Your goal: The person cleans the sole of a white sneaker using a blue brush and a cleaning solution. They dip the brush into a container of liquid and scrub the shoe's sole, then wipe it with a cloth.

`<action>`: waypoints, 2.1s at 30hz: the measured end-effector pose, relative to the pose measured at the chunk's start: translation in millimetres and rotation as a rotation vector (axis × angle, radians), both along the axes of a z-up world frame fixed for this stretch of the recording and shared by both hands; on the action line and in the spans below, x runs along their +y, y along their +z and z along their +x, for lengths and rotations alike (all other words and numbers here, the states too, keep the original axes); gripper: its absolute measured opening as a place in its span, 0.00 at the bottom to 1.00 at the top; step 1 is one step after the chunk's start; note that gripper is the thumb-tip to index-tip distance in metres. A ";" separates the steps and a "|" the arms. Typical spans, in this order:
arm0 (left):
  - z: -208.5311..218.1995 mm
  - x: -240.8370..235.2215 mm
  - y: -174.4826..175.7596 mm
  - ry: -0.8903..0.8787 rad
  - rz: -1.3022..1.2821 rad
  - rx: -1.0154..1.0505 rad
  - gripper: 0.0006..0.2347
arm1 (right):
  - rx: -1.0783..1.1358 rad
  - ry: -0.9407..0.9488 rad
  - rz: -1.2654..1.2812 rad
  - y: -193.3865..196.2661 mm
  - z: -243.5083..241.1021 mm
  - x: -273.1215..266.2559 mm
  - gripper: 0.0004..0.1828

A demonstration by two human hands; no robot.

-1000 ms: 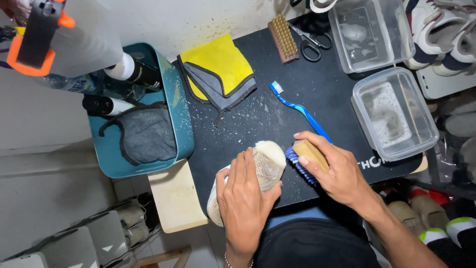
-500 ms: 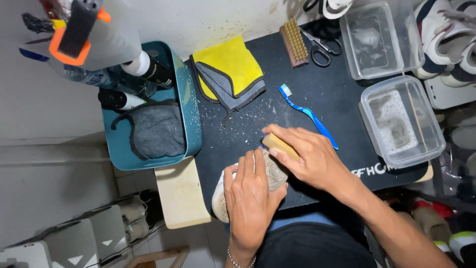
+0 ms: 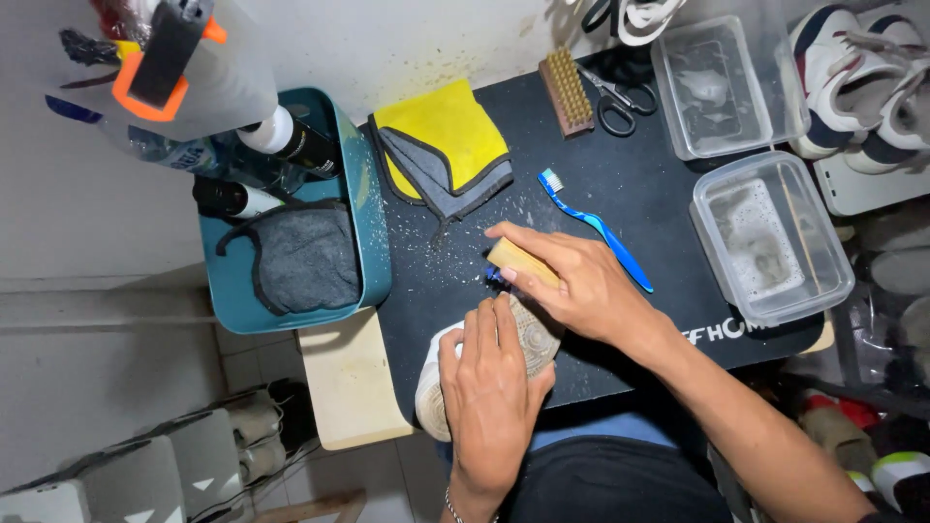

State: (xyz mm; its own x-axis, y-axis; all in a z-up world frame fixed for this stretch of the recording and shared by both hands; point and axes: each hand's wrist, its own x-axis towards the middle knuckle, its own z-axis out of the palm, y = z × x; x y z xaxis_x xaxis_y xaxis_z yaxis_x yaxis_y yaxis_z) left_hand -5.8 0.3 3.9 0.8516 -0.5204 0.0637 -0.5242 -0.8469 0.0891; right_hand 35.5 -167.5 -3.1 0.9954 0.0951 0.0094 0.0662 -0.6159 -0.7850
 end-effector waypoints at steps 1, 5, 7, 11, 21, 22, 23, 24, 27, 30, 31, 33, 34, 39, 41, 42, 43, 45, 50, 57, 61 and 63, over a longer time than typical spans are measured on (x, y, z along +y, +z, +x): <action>0.1 -0.6 -0.1 0.001 -0.002 0.006 0.41 | 0.006 0.001 -0.002 -5.5 -12.1 -6.1 0.25; 5.0 3.1 -6.8 -0.005 -0.015 0.024 0.40 | 0.063 -0.074 -0.129 -14.6 -47.9 -17.0 0.23; 3.4 4.6 -9.3 -0.015 -0.044 0.043 0.40 | 0.079 -0.094 -0.188 -13.2 -66.0 -21.8 0.23; 7.7 12.9 -7.0 -0.026 -0.164 0.009 0.38 | 0.204 -0.226 -0.111 -7.2 -87.9 -32.3 0.25; 4.6 6.4 -4.9 -0.066 -0.061 0.051 0.40 | -0.041 -0.184 -0.066 -19.2 -61.8 -3.6 0.21; 5.2 6.4 -6.1 -0.064 -0.060 0.052 0.40 | -0.040 -0.182 -0.065 -16.3 -49.5 -1.5 0.21; 5.6 6.6 -7.1 -0.064 -0.051 0.047 0.40 | -0.034 -0.180 -0.048 -13.2 -38.2 0.7 0.21; 5.8 6.5 -8.0 -0.064 -0.043 0.043 0.40 | -0.028 -0.178 -0.032 -9.8 -27.2 2.5 0.22; 5.7 7.1 -10.0 -0.068 -0.045 0.044 0.40 | -0.037 -0.138 -0.031 -7.6 -7.2 6.0 0.22; 6.3 5.2 -9.8 -0.045 -0.050 0.021 0.41 | -0.111 -0.139 -0.071 -9.0 -25.3 1.9 0.22; 6.3 6.0 -11.6 -0.042 -0.053 0.019 0.41 | -0.112 -0.136 -0.074 -9.6 -37.2 -1.7 0.22; 7.6 7.0 -14.7 -0.055 -0.026 0.083 0.40 | -0.042 -0.105 -0.122 -10.2 -59.8 -9.5 0.22; 9.4 6.8 -14.1 -0.054 -0.030 0.087 0.40 | -0.039 -0.105 -0.125 -9.9 -66.1 -11.9 0.22; 4.7 10.5 -12.8 -0.061 -0.088 0.024 0.39 | 0.135 -0.162 -0.119 -12.2 -102.5 -24.8 0.26; 4.8 17.6 -2.9 -0.057 -0.192 0.004 0.37 | 0.280 -0.262 -0.066 1.8 -102.8 -29.6 0.27; 4.8 20.6 2.0 -0.062 -0.298 -0.012 0.34 | 0.430 -0.370 -0.015 8.9 -103.0 -32.5 0.28; 2.6 24.9 4.3 -0.057 -0.297 -0.014 0.34 | 0.429 -0.366 -0.015 3.2 -106.5 -35.7 0.28; -1.8 32.7 9.7 -0.048 -0.405 -0.067 0.32 | 0.277 -0.534 0.458 -7.7 -114.3 -42.5 0.33; -10.9 41.9 14.4 -0.026 -0.484 -0.114 0.30 | 0.165 -0.631 0.864 -21.4 -107.7 -56.9 0.32; -14.7 48.0 18.6 0.002 -0.533 -0.115 0.31 | 0.162 -0.728 1.029 1.8 -66.1 -54.1 0.25; -14.5 48.1 13.2 0.003 -0.522 -0.120 0.31 | 0.181 -0.692 1.044 -7.7 -45.9 -57.9 0.22; -12.5 44.9 13.1 0.022 -0.465 -0.087 0.34 | 0.181 -0.675 1.033 -11.4 -33.3 -60.1 0.18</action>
